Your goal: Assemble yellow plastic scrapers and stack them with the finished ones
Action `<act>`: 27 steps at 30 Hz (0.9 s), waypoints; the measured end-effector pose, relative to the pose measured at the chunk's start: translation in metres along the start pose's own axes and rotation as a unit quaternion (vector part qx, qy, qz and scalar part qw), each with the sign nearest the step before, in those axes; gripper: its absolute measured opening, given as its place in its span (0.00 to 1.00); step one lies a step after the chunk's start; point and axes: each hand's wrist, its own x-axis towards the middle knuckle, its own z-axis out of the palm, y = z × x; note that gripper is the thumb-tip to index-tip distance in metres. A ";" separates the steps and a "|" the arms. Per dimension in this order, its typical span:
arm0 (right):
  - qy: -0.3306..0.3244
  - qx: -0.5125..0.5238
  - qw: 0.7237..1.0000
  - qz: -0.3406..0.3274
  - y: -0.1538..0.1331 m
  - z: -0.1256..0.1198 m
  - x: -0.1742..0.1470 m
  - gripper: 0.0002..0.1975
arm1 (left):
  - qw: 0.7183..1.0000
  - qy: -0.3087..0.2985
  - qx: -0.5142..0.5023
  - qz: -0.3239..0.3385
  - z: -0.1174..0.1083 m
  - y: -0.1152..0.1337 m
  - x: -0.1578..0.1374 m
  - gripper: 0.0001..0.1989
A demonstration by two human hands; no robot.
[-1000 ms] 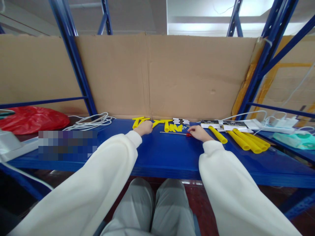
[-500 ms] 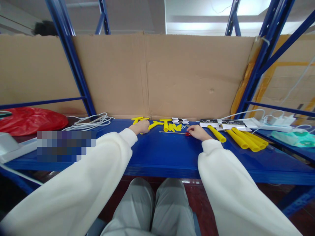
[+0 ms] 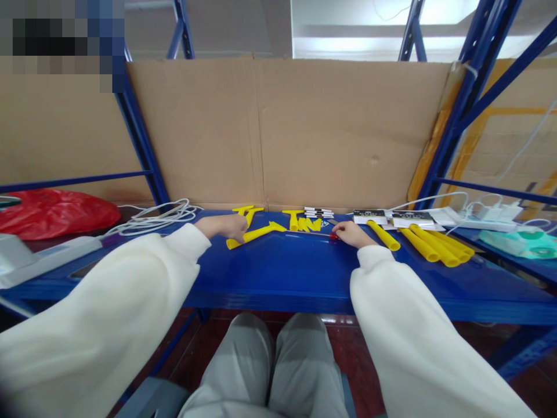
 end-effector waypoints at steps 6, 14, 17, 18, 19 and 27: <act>-0.002 -0.010 1.000 0.025 0.009 -0.002 0.003 0.16 | 0.998 -0.060 0.003 -0.017 -0.010 -0.003 -0.019 0.17; 0.007 -0.076 0.995 0.060 0.020 -0.008 0.002 0.17 | 0.998 -0.003 -0.052 -0.033 -0.004 0.009 -0.013 0.18; 0.012 -0.104 0.991 0.080 0.022 -0.009 0.001 0.18 | 0.998 0.018 -0.038 -0.037 0.004 0.021 -0.005 0.20; 0.017 -0.112 0.990 0.082 0.023 -0.008 0.001 0.19 | 0.998 0.024 -0.039 -0.043 0.006 0.026 -0.002 0.21; 0.021 -0.118 0.989 0.083 0.024 -0.008 0.001 0.19 | 0.998 0.028 -0.040 -0.048 0.008 0.030 0.001 0.21; 0.043 -0.112 0.991 0.063 0.028 -0.005 0.003 0.18 | 0.984 0.116 -0.097 -0.095 0.032 0.042 0.017 0.18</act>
